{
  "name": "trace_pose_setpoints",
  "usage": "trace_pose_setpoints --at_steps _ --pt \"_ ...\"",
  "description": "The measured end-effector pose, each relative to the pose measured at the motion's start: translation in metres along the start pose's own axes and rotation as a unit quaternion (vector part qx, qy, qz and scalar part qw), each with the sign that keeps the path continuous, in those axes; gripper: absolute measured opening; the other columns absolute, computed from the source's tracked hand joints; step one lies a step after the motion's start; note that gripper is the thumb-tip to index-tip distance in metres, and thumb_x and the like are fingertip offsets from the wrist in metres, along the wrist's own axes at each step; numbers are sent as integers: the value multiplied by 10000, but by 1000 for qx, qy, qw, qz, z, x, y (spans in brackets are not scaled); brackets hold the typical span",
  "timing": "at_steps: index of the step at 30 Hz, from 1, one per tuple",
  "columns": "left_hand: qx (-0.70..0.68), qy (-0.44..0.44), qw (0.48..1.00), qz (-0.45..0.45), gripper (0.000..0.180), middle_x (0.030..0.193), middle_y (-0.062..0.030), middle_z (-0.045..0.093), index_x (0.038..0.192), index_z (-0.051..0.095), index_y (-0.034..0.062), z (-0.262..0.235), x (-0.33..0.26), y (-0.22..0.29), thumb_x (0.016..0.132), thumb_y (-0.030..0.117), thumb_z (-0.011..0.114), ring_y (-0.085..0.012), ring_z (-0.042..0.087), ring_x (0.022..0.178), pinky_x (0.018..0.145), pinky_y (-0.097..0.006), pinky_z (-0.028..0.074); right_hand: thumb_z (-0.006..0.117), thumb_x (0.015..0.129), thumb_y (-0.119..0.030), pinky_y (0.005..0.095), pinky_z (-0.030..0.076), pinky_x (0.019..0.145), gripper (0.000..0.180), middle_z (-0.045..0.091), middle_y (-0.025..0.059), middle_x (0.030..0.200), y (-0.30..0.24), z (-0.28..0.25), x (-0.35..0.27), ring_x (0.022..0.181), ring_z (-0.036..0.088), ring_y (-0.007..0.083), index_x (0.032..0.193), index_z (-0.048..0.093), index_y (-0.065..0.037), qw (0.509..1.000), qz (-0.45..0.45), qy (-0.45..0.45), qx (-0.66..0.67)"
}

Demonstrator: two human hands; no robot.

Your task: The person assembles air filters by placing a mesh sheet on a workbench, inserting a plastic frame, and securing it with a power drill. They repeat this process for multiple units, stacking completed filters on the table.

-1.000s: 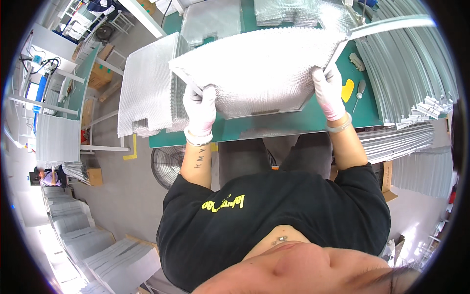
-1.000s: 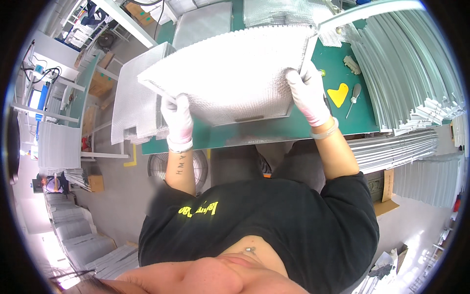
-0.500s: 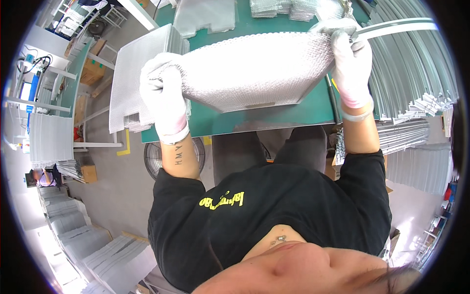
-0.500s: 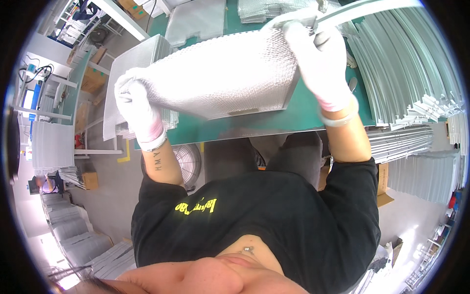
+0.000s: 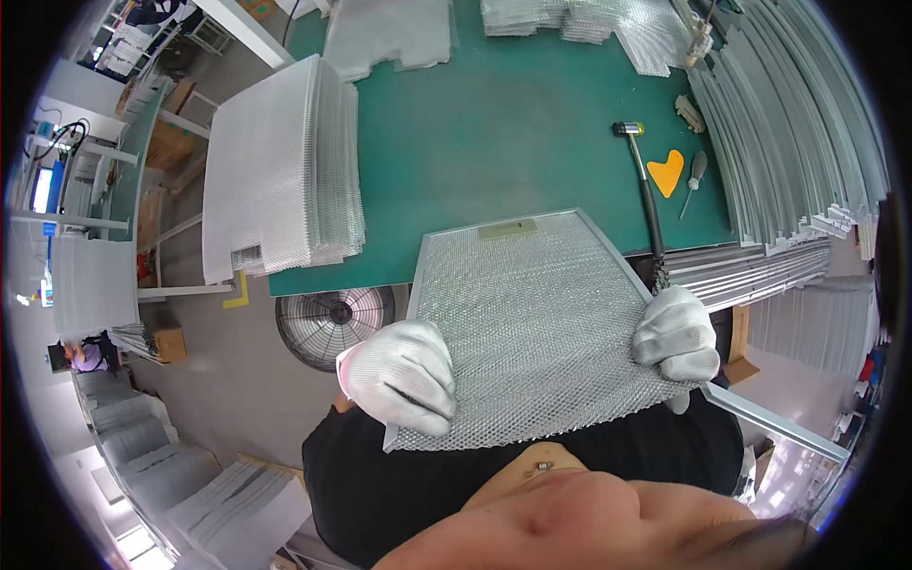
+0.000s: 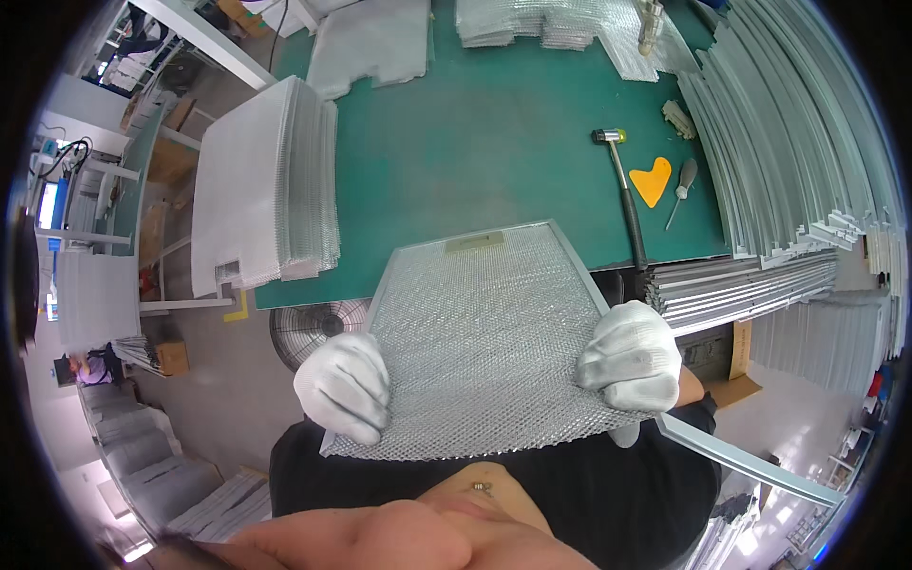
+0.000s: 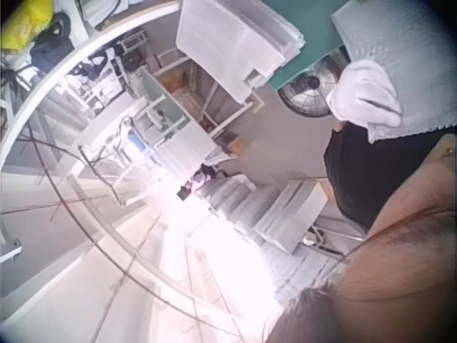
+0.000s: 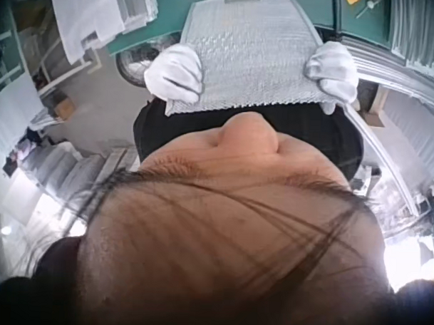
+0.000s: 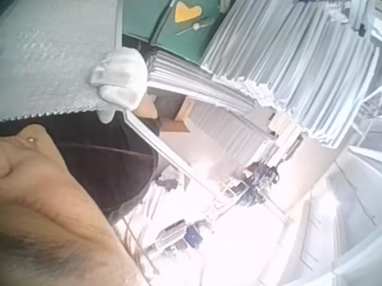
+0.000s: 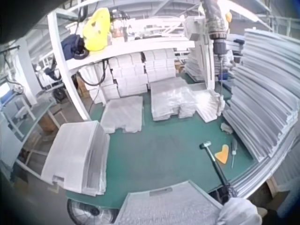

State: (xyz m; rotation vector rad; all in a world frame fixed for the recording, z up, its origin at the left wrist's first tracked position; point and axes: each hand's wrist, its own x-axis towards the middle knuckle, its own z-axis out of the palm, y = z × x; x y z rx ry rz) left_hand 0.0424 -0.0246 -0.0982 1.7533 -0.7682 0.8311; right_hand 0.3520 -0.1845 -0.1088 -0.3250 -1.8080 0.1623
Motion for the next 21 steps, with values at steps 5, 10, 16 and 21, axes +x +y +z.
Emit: trace_pose_setpoints --at_steps 5,10,16,21 --pt "-39 -44 998 11 163 865 -126 695 887 723 11 -19 2 -10 947 140 644 -233 663 729 658 -350 526 520 1020 -441 392 495 569 406 642 153 870 5 14 -1 733 629 263 998 521 -36 998 -3 53 -44" --pt "-213 -162 960 -79 484 1012 -159 678 1034 723 13 -30 -6 -38 875 470 733 -333 645 909 814 -454 511 500 1031 -410 373 471 582 330 625 92 837 -3 17 4 706 607 232 957 506 -88 992 64 79 -78" --pt "-240 -150 943 -173 835 1329 -209 575 1345 574 -15 -30 -19 -49 783 560 798 -381 540 1249 1081 -560 384 468 981 -606 354 444 627 517 623 85 867 -8 14 -13 736 603 207 1019 496 -91 989 81 95 -79" --pt "53 -194 876 -439 493 1281 -175 638 1289 636 7 -37 7 -95 874 267 693 -305 610 1194 1032 -404 486 458 996 -597 340 442 618 523 620 91 867 -8 8 -23 738 596 197 989 506 -76 993 58 64 -84"
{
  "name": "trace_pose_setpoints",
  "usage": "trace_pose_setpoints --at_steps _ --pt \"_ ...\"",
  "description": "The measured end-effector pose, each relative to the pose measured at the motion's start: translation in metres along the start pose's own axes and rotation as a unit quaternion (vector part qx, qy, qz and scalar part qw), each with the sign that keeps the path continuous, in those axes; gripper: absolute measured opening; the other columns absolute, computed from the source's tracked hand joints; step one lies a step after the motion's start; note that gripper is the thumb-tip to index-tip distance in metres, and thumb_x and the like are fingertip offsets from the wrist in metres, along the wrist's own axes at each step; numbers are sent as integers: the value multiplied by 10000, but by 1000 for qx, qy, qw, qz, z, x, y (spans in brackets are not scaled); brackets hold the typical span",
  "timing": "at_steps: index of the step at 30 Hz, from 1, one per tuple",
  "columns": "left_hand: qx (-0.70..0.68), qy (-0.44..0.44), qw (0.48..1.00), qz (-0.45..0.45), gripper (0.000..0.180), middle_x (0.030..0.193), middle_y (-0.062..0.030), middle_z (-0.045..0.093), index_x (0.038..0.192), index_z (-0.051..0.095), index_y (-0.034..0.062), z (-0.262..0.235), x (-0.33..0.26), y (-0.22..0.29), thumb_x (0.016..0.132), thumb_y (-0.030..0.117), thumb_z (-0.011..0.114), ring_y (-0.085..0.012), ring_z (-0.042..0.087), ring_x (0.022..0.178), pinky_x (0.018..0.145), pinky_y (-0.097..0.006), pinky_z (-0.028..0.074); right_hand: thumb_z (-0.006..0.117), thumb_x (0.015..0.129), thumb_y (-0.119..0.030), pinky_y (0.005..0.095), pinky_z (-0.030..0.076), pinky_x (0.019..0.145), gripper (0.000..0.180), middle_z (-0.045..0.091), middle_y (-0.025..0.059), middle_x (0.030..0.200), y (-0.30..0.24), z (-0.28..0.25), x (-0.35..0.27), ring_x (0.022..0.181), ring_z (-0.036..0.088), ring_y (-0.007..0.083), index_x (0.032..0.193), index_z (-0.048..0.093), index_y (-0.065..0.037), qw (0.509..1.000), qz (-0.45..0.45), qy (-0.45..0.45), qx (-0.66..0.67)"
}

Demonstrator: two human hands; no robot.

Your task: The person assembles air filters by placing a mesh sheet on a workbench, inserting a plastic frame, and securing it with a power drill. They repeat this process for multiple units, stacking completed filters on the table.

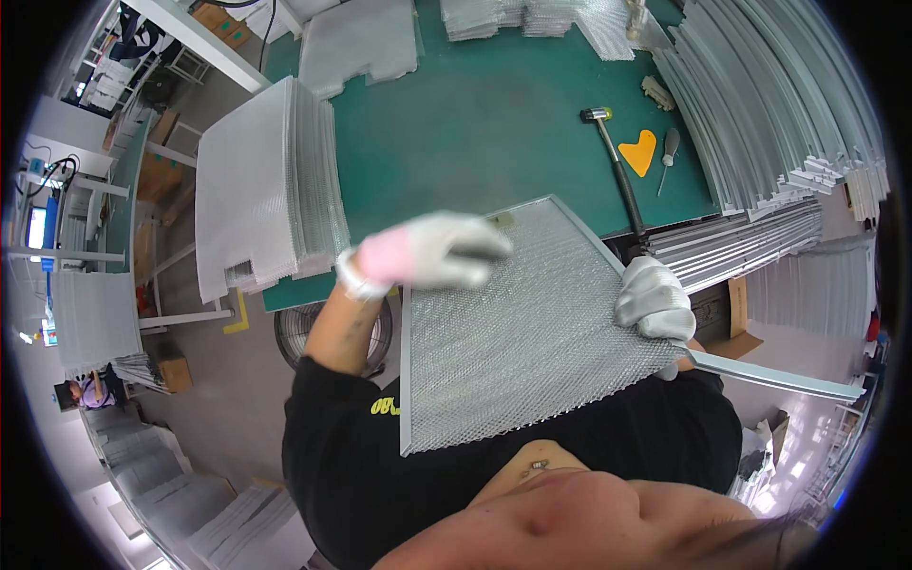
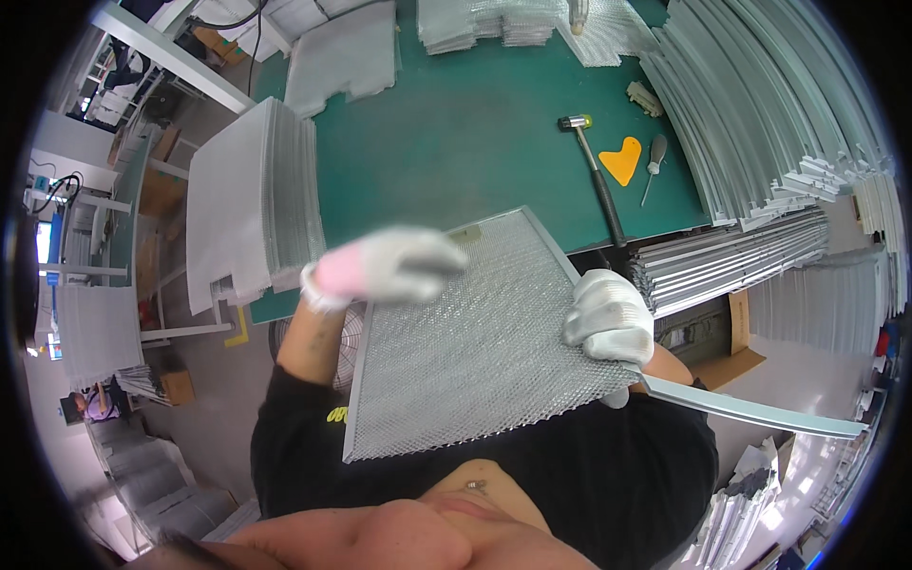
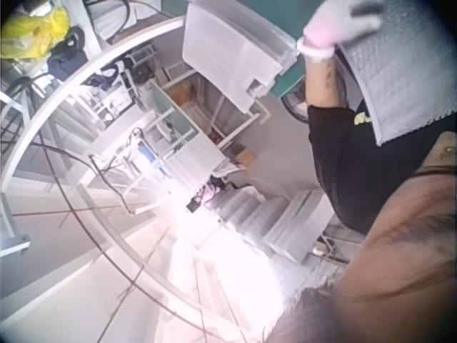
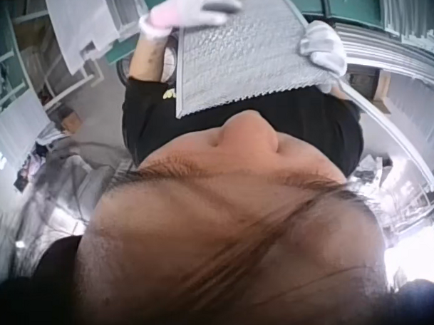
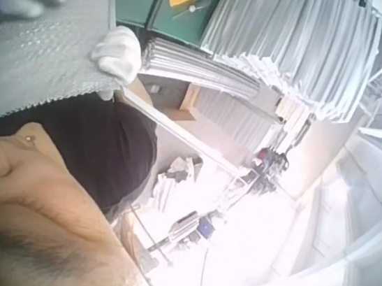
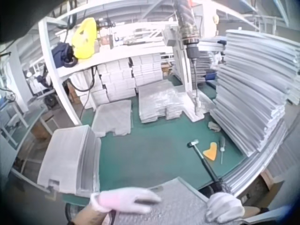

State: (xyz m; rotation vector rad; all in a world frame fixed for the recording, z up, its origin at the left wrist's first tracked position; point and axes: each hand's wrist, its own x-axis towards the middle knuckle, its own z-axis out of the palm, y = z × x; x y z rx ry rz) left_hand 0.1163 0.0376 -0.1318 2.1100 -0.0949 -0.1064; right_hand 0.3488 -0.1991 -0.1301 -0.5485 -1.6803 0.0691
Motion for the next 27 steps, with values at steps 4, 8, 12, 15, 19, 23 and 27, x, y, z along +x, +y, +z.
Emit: trace_pose_setpoints --at_steps 4,8,12,15,19,23,27 --pt "195 14 978 -69 313 1132 -148 703 1147 715 57 3 101 -63 895 220 623 -307 661 1063 947 -409 513 523 968 -535 356 462 626 459 632 91 872 -6 3 -2 741 601 209 965 516 -76 1000 -4 -19 21" --pt "205 -73 968 -124 269 1024 -109 745 1062 750 86 -4 150 -76 833 208 677 -274 697 952 879 -375 539 673 873 -371 394 501 640 323 662 91 887 -11 1 -6 751 617 240 915 532 -83 999 28 -6 25" --pt "147 -141 958 -202 287 971 -110 750 1030 758 75 -16 173 -69 773 197 718 -250 704 912 826 -356 550 700 803 -271 399 503 634 269 664 93 894 -14 -1 -13 750 619 248 910 536 -86 999 38 -11 25" --pt "145 -151 949 -235 315 977 -125 746 1048 753 65 -15 181 -64 769 208 723 -252 705 927 823 -361 552 701 807 -253 399 502 634 261 662 99 895 -12 -4 -13 745 617 250 919 538 -82 998 35 -19 39" --pt "222 -120 952 -173 349 1018 -131 742 1089 741 60 -6 173 -63 790 239 728 -286 700 961 875 -374 543 672 864 -257 400 502 630 226 662 101 900 -12 0 -8 751 618 253 910 542 -78 998 47 -5 45" --pt "187 -120 971 -86 392 1195 -167 700 1182 705 25 -38 128 -49 920 302 611 -312 653 1120 1007 -384 485 620 915 -268 393 499 628 214 663 93 862 -4 -4 10 749 618 258 883 545 -71 997 70 -15 42" --pt "-270 -64 926 258 656 1281 -237 649 1279 622 -76 -69 6 30 915 465 679 -341 625 1203 1013 -446 491 617 964 -275 369 496 599 276 653 83 813 20 -4 43 711 620 217 805 564 -55 995 77 42 43"
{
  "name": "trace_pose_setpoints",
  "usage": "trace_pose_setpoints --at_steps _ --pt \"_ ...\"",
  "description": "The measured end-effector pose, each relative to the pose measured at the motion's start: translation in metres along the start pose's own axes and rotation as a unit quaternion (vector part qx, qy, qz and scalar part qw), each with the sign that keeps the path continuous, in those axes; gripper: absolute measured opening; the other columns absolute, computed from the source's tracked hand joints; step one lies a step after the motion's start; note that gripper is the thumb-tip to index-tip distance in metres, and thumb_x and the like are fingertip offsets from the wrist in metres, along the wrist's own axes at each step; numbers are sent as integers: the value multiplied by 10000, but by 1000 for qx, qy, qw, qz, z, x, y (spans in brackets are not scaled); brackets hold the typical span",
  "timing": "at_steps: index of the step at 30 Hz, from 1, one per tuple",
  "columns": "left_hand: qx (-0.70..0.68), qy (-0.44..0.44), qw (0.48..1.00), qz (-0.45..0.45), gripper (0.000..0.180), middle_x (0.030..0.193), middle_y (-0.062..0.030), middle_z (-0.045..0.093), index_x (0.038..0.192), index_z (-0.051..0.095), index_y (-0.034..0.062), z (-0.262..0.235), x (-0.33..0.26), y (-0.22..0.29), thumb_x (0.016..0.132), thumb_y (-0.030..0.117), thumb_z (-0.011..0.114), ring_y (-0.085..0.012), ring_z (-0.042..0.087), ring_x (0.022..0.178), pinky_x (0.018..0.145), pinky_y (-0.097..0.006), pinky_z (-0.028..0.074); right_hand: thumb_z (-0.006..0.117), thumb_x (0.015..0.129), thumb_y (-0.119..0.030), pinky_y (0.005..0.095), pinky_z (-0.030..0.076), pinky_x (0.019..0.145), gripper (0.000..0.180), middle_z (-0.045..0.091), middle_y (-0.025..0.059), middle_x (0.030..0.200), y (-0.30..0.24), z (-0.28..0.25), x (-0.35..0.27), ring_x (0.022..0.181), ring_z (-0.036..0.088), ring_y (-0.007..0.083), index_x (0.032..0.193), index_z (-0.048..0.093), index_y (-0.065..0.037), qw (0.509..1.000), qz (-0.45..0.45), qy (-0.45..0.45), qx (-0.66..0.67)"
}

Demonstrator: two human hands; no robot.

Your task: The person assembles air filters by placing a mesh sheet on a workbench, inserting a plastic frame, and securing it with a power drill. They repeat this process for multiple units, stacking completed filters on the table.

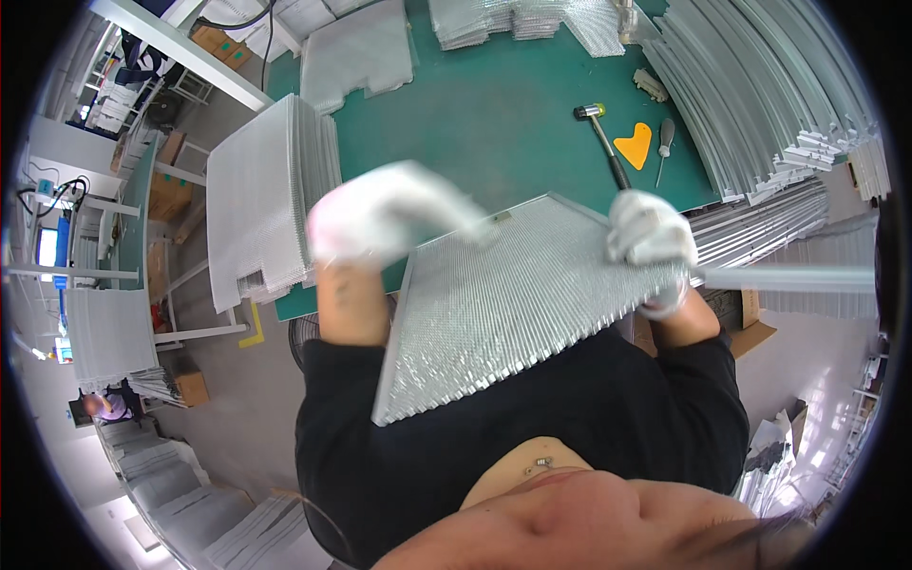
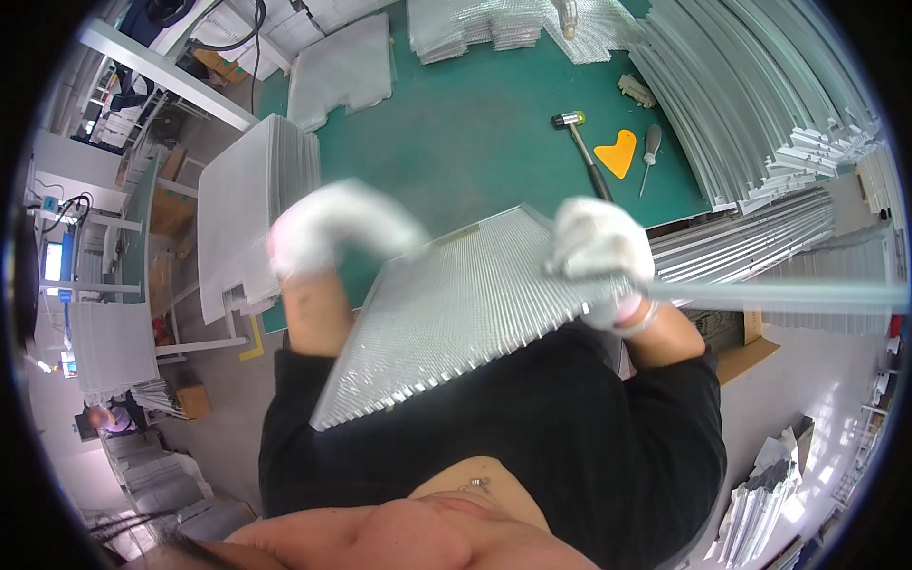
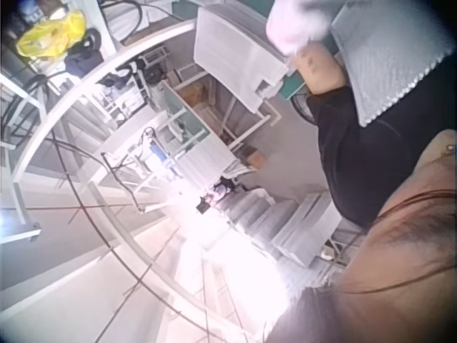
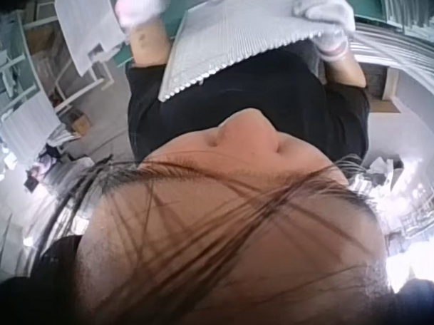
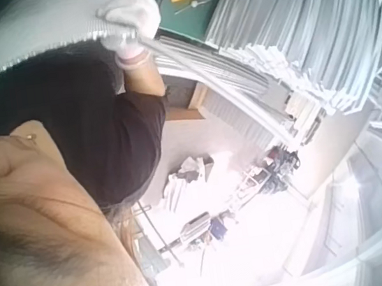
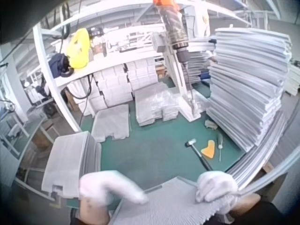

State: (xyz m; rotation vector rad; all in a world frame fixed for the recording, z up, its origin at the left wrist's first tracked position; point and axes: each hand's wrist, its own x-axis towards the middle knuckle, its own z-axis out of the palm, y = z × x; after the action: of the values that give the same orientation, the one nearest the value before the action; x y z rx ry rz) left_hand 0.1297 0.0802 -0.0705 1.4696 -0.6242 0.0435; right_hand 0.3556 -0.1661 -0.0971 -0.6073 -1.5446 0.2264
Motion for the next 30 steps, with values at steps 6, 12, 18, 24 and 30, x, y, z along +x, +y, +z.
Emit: trace_pose_setpoints --at_steps 6,12,18,24,30 --pt "369 522 748 176 435 755 -117 588 866 559 2 107 -28 23 872 371 790 -261 583 650 602 -415 490 649 985 -306 333 481 592 300 632 122 778 45 10 70 681 584 233 900 603 -22 997 48 -16 56" --pt "416 527 709 214 281 796 -105 602 996 612 21 95 -12 0 886 222 775 -266 600 703 607 -392 489 652 986 -297 348 467 630 279 640 131 830 72 -1 48 732 567 229 965 589 -27 991 77 91 62" --pt "391 528 722 219 232 827 -93 611 978 625 29 93 -21 -4 873 177 770 -262 606 764 684 -402 497 723 933 -208 326 505 705 397 660 136 904 65 4 34 794 606 200 1220 552 7 985 94 147 -11" --pt "375 575 704 183 199 881 -110 649 977 644 25 78 -28 1 870 145 761 -255 624 832 811 -388 503 811 804 -46 298 536 751 933 656 110 1036 57 9 68 855 654 177 1560 267 -99 984 18 171 -56" --pt "291 643 681 192 183 937 -115 700 986 675 -27 77 -27 -4 817 -12 746 -148 638 819 709 -259 504 731 765 38 324 551 771 354 687 112 968 20 -33 129 841 677 240 1113 689 -19 948 7 -199 -249"
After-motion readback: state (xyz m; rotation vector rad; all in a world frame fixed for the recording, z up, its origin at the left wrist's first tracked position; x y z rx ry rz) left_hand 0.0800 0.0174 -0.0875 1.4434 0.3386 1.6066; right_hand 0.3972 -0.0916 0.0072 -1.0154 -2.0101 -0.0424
